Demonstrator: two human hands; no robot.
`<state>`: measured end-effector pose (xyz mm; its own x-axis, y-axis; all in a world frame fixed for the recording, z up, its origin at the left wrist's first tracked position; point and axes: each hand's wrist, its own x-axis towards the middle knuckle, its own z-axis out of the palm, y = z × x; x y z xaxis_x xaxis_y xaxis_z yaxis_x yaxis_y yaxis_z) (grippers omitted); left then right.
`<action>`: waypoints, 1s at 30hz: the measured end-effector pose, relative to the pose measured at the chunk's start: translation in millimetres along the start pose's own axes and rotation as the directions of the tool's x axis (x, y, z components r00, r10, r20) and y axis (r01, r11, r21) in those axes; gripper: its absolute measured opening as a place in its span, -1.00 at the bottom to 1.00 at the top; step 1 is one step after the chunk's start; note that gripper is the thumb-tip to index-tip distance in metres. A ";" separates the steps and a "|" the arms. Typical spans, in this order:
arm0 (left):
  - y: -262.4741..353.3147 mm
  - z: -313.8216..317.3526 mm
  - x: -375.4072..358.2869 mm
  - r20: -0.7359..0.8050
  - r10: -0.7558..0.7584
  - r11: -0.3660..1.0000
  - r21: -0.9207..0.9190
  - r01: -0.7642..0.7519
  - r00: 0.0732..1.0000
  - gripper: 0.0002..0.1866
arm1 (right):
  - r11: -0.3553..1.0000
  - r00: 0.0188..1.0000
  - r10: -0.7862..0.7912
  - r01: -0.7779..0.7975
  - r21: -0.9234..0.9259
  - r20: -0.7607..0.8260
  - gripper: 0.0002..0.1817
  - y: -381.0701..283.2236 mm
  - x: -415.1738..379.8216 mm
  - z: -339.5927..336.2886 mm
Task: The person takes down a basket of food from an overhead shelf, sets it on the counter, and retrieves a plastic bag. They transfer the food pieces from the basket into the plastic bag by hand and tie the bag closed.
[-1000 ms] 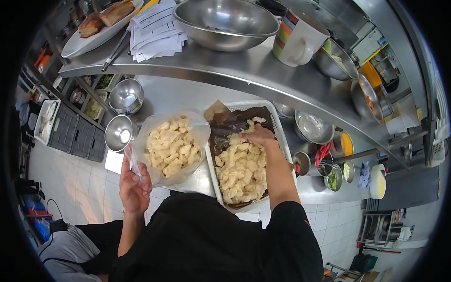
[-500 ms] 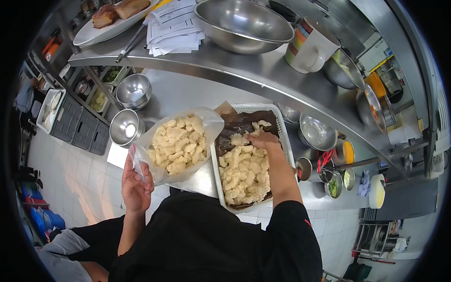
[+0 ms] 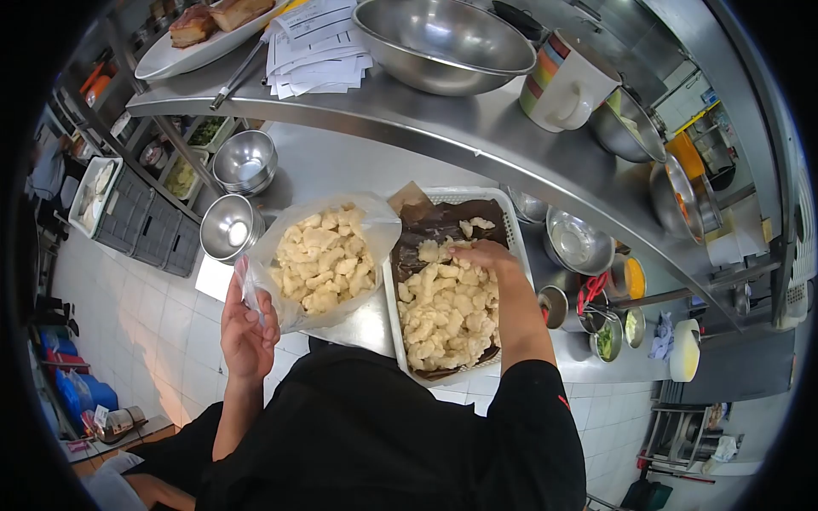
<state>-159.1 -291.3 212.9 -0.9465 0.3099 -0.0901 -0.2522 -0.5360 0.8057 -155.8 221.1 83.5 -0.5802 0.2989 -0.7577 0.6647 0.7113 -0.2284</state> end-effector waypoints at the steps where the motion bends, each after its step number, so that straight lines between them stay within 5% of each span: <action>1: -0.2 -0.4 0.4 -0.001 0.000 1.000 0.002 0.000 1.000 -0.08 | 1.000 1.000 0.000 0.000 0.001 0.001 0.27 2.6 2.5 1.5; 6: -1.1 -1.0 0.5 0.000 0.006 1.000 -0.011 -0.006 1.000 -0.08 | 0.992 0.994 -0.098 0.101 0.077 -0.038 0.21 13.5 11.3 10.2; 12: -1.6 -2.1 4.3 0.006 0.007 1.000 -0.028 -0.007 1.000 -0.06 | 0.997 0.989 0.050 -0.058 0.053 0.136 0.16 -2.0 -11.1 0.5; 16: -3.5 -1.8 5.9 0.018 0.006 1.000 -0.018 -0.005 1.000 -0.06 | 0.998 0.995 -0.023 0.017 0.064 0.098 0.13 -8.0 -38.3 0.8; 19: -1.9 3.8 8.5 0.001 -0.004 0.999 -0.039 0.004 1.000 -0.04 | 0.964 0.992 0.020 -0.053 0.262 0.126 0.05 -0.2 -33.0 8.7; 21: -3.4 5.0 11.0 0.013 -0.014 0.999 -0.048 0.015 1.000 -0.04 | 0.910 0.912 -0.234 0.083 0.407 0.336 0.14 -4.5 -36.5 12.1; 22: -3.6 5.4 11.9 0.023 -0.025 0.998 -0.057 0.026 0.999 -0.03 | 0.908 0.913 -0.232 0.079 0.412 0.336 0.14 -0.4 -29.5 17.3; 24: -4.4 7.0 14.4 0.027 -0.030 0.998 -0.051 0.031 0.999 -0.04 | 0.974 0.961 -0.226 0.219 0.056 0.162 -0.01 0.3 -19.5 24.4; 30: -6.9 6.1 19.2 0.057 -0.040 0.998 -0.055 0.044 0.998 -0.05 | 0.933 0.937 -0.334 0.314 -0.174 -0.100 -0.40 -25.4 -70.2 29.2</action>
<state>-174.3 -276.9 209.2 -0.9224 0.3759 -0.0888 -0.3039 -0.5644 0.7675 -118.2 163.5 124.6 -0.8127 0.1059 -0.5729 0.3560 0.8686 -0.3445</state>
